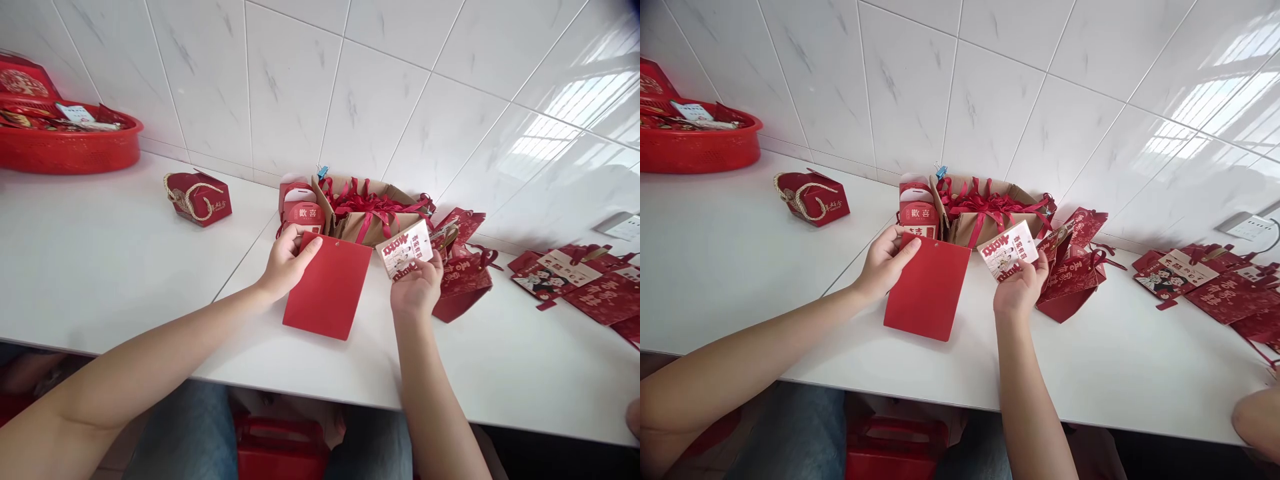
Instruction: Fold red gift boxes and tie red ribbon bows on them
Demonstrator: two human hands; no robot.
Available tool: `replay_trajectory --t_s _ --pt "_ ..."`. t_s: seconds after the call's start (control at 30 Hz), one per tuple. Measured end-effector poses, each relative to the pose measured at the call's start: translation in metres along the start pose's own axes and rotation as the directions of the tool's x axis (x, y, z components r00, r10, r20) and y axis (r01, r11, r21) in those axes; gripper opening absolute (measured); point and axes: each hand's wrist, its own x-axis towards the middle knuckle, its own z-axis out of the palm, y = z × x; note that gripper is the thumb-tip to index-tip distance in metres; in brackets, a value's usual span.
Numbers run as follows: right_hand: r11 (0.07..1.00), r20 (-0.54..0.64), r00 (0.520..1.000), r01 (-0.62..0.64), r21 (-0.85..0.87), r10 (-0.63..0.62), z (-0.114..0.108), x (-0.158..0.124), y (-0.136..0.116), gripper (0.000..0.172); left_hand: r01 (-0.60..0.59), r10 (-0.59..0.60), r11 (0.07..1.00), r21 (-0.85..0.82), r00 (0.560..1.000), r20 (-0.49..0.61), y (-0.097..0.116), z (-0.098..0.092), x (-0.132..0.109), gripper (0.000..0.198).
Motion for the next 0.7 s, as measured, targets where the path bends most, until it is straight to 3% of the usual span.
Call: replay_trajectory --t_s 0.07,0.13,0.2,0.27,0.33,0.43,0.53,0.7 --pt "0.984 0.022 0.992 0.126 -0.129 -0.124 -0.001 0.000 0.003 0.070 -0.084 0.085 0.996 0.033 0.996 -0.021 -0.003 0.000 -0.001 0.025" --pt "0.923 0.129 0.971 0.233 -0.306 -0.202 -0.001 -0.002 0.005 0.076 -0.242 0.250 0.964 0.110 0.966 -0.068 -0.006 0.001 -0.003 0.022" --pt "0.785 0.211 0.933 0.358 -0.506 -0.290 -0.001 -0.009 0.008 0.069 -0.440 0.464 0.871 0.218 0.882 -0.078 -0.008 0.001 -0.005 0.017" --pt "0.660 0.301 0.901 0.433 -0.614 -0.311 0.001 -0.020 0.010 0.051 -0.624 0.654 0.722 0.298 0.757 0.001 -0.009 0.001 -0.007 0.015" --pt "0.722 0.394 0.902 0.390 -0.572 -0.175 0.003 -0.030 0.013 0.032 -0.749 0.765 0.576 0.328 0.635 0.107 -0.010 0.000 -0.007 0.018" --pt "0.918 0.518 0.845 0.089 -0.386 0.136 0.006 -0.042 0.017 0.040 -0.828 0.831 0.441 0.345 0.523 0.192 -0.011 -0.002 -0.006 0.022" --pt "0.962 0.589 0.779 -0.067 -0.266 0.217 0.007 -0.045 0.018 0.052 -0.847 0.840 0.399 0.351 0.491 0.232 -0.012 -0.002 -0.006 0.023" --pt "0.964 0.642 0.761 0.096 -0.250 0.091 0.003 -0.042 0.014 0.027 -0.810 0.795 0.445 0.382 0.554 0.248 -0.012 0.000 -0.010 0.019"
